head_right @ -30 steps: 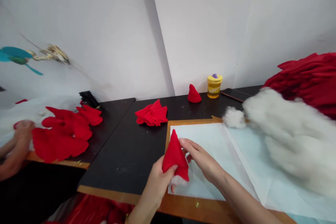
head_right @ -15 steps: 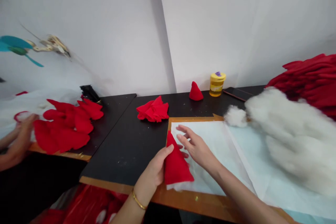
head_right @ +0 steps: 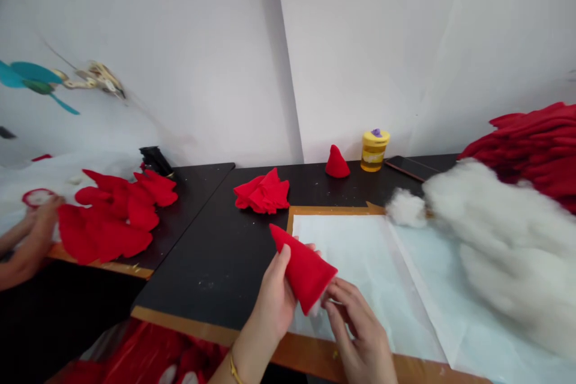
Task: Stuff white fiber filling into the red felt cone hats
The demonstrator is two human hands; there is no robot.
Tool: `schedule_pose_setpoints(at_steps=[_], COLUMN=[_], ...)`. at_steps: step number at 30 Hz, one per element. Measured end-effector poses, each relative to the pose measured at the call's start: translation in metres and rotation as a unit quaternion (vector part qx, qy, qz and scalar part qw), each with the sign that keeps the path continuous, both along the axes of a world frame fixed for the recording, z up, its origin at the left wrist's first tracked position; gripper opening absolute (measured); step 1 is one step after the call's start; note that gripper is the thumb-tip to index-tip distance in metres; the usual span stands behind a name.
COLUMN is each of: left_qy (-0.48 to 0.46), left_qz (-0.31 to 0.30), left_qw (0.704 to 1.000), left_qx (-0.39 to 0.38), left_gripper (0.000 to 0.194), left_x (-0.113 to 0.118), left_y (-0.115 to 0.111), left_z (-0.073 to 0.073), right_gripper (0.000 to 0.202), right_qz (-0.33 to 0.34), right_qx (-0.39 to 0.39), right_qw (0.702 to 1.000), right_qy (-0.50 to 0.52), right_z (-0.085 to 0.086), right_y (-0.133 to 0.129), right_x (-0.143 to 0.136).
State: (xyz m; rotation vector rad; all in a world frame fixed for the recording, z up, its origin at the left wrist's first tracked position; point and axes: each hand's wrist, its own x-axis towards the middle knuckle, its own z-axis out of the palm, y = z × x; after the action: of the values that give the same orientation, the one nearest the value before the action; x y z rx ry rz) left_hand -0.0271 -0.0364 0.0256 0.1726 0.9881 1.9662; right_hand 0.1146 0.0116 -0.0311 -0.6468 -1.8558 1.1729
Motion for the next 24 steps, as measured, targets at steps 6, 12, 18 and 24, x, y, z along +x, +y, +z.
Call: schedule_pose_setpoints(at_steps=[6, 12, 18, 24], left_qy=[0.181, 0.196, 0.2, 0.221], left_qz=[-0.055, -0.001, -0.015, -0.025], left_qw=[0.982, 0.974, 0.978, 0.969], left_qx=[-0.025, -0.117, -0.063, -0.106], left_gripper=[0.068, 0.069, 0.074, 0.054], left_x=[0.016, 0.018, 0.007, 0.026], left_y=[-0.013, -0.012, -0.019, -0.02], left_z=[-0.004, -0.018, -0.01, -0.019], right_gripper=[0.044, 0.045, 0.049, 0.038], right_qz=[0.065, 0.152, 0.1, 0.125], right_qx=[-0.347, -0.495, -0.47, -0.521], right_qw=[0.934, 0.835, 0.866, 0.822], right_qy=[0.06, 0.187, 0.14, 0.193], right_z=[0.0, 0.014, 0.019, 0.018], right_y=[-0.008, -0.018, -0.007, -0.012], right_x=[-0.006, -0.022, -0.011, -0.025])
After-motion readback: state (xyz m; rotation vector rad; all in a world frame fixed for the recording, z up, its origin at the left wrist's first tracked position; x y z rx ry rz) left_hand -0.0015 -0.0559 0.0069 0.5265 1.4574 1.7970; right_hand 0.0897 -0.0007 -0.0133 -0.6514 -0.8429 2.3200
